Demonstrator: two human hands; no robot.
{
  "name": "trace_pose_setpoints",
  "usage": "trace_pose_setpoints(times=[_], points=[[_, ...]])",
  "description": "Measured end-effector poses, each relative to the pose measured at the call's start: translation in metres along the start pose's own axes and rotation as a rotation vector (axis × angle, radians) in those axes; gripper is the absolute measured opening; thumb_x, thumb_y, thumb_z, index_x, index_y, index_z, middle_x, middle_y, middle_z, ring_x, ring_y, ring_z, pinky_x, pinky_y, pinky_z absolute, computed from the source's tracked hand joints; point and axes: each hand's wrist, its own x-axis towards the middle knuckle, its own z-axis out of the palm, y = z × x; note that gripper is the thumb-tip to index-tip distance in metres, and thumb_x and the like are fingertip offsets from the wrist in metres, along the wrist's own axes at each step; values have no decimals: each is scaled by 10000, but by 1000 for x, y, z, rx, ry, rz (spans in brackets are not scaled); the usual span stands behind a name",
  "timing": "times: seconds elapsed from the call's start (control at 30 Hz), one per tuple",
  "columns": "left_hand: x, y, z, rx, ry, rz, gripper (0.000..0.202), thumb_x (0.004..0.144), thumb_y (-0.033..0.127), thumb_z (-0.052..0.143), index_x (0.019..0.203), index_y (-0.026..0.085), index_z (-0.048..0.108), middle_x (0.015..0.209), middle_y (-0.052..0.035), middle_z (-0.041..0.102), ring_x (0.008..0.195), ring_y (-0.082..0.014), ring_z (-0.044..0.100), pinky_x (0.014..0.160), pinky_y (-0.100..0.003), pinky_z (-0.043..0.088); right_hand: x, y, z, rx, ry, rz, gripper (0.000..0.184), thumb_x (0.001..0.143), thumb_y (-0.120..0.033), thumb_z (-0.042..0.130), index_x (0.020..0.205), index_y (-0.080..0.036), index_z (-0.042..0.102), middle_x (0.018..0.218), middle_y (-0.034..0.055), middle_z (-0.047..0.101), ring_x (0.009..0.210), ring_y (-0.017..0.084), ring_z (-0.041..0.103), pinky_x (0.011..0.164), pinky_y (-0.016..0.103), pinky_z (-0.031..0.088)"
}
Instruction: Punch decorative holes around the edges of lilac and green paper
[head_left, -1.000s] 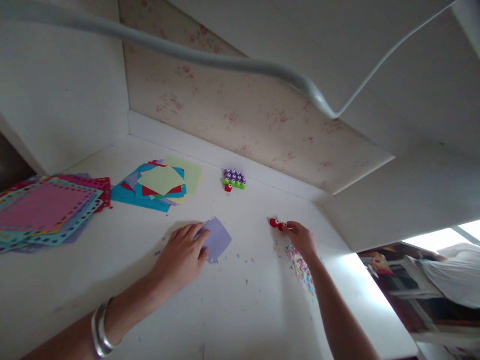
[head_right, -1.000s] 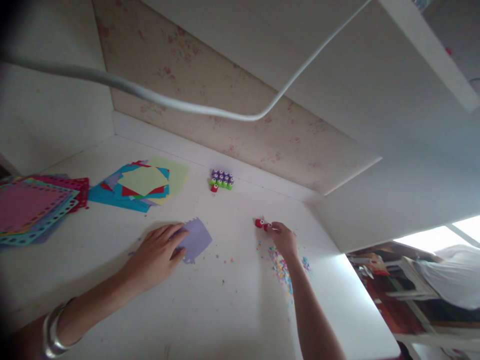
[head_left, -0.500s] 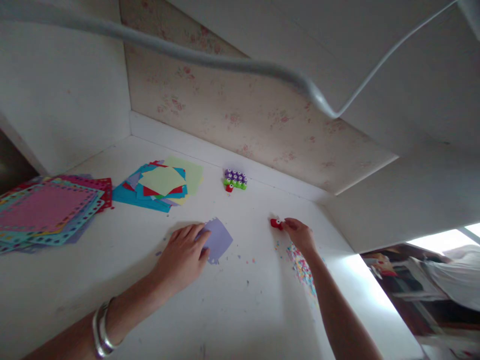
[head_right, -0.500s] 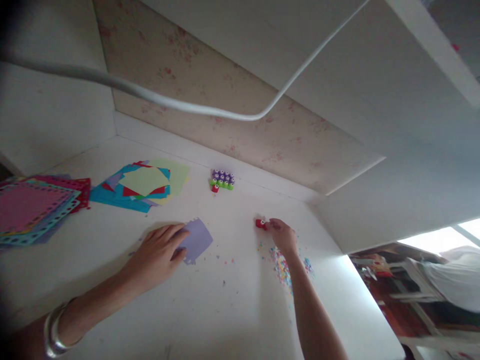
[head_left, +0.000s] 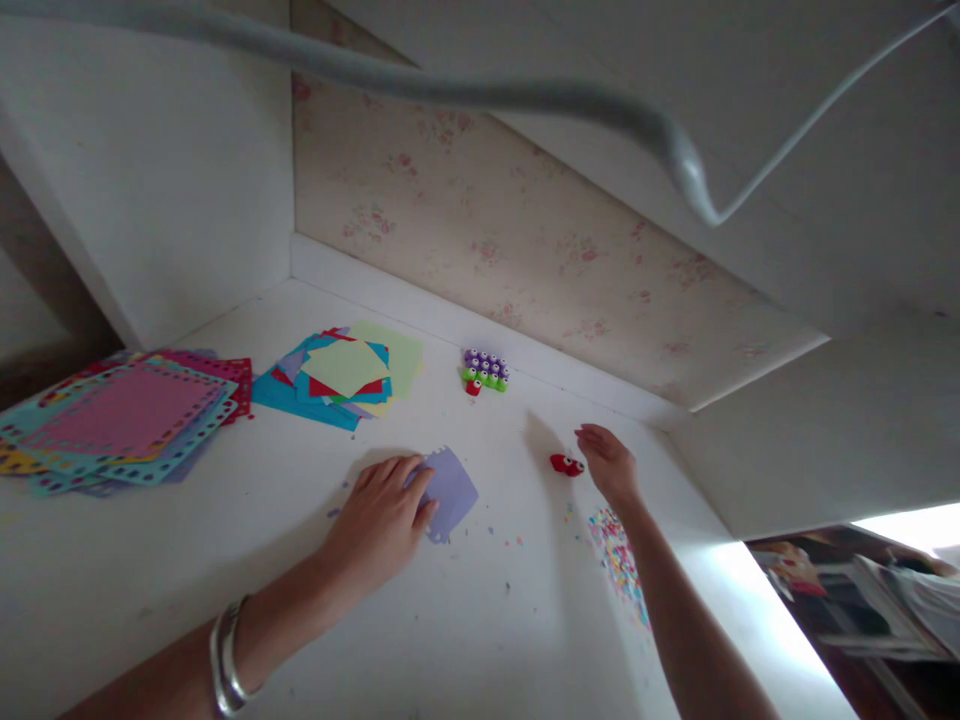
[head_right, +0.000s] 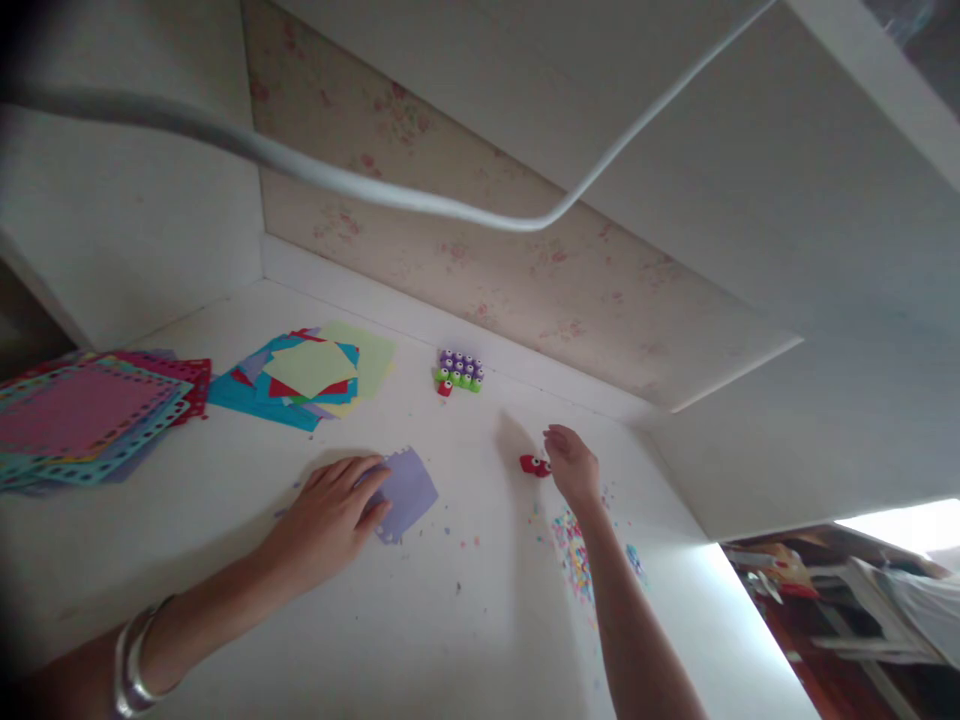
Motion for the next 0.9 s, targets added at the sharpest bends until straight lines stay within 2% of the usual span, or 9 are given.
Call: trace_pose_setpoints(times=[0.07, 0.17, 0.27, 0.33, 0.4, 0.53, 0.7, 0.77, 0.9], points=[[0, 0, 0, 8, 11, -15, 319, 922, 272, 531, 1221, 177, 589, 1292, -118, 595, 1200, -300, 512, 970, -468, 392, 10, -20, 25, -37, -59, -71, 324, 836, -361, 571, 1108, -206, 655, 1025, 95, 750, 941, 228, 713, 878, 404, 566], [2, -2, -2, 9, -4, -35, 377, 894, 271, 572, 1258, 172, 568, 1293, -121, 598, 1200, -315, 509, 963, -481, 381, 23, -50, 78, -78, -188, -199, 305, 847, -258, 547, 1125, -231, 670, 1098, 62, 732, 937, 199, 708, 827, 339, 580], [4, -5, -6, -20, -46, -67, 428, 872, 242, 590, 1294, 181, 546, 1294, -114, 604, 1193, -310, 514, 962, -478, 382, 33, -73, 126, -117, -259, -310, 404, 832, -141, 511, 1197, -236, 656, 1247, 58, 674, 1105, 204, 652, 913, 334, 547], [6, -7, -9, -48, -65, -107, 471, 850, 219, 606, 1313, 186, 532, 1284, -112, 605, 1183, -305, 516, 973, -470, 386, 37, -82, 147, -144, -276, -368, 442, 833, -94, 486, 1220, -228, 651, 1300, 64, 642, 1204, 211, 594, 1017, 356, 483], [8, -9, -11, -81, -76, -148, 508, 820, 201, 629, 1317, 187, 530, 1258, -115, 603, 1173, -303, 517, 988, -458, 391, 40, -86, 156, -170, -284, -411, 424, 849, -83, 470, 1198, -222, 667, 1286, 73, 643, 1220, 212, 577, 1058, 366, 443], [9, -11, -14, -209, -96, -182, 480, 781, 127, 630, 1249, 209, 566, 1206, -105, 566, 1120, -263, 564, 969, -387, 439, 38, -87, 149, -234, -289, -445, 323, 877, -139, 522, 1142, -201, 694, 1150, 112, 670, 1058, 231, 638, 966, 383, 498], [10, -10, -16, -388, -56, -195, 363, 781, 93, 612, 1114, 237, 588, 1179, -76, 583, 1029, -227, 635, 905, -336, 477, 15, -86, 118, -305, -308, -442, 138, 871, -249, 631, 949, -215, 739, 951, 91, 686, 912, 234, 657, 893, 393, 526], [12, -10, -15, -430, -71, -219, 382, 796, 143, 621, 1161, 248, 571, 1131, -68, 646, 1007, -252, 656, 879, -355, 485, -3, -87, 103, -303, -323, -440, 145, 894, -276, 614, 952, -229, 738, 991, 86, 681, 911, 217, 669, 883, 369, 539], [14, -7, -13, -482, -128, -319, 551, 796, 289, 658, 1325, 243, 512, 1089, -93, 710, 938, -302, 690, 799, -376, 505, -50, -90, 78, -191, -383, -380, 217, 923, -289, 579, 1082, -244, 721, 1233, 95, 645, 1040, 215, 673, 910, 345, 559]])
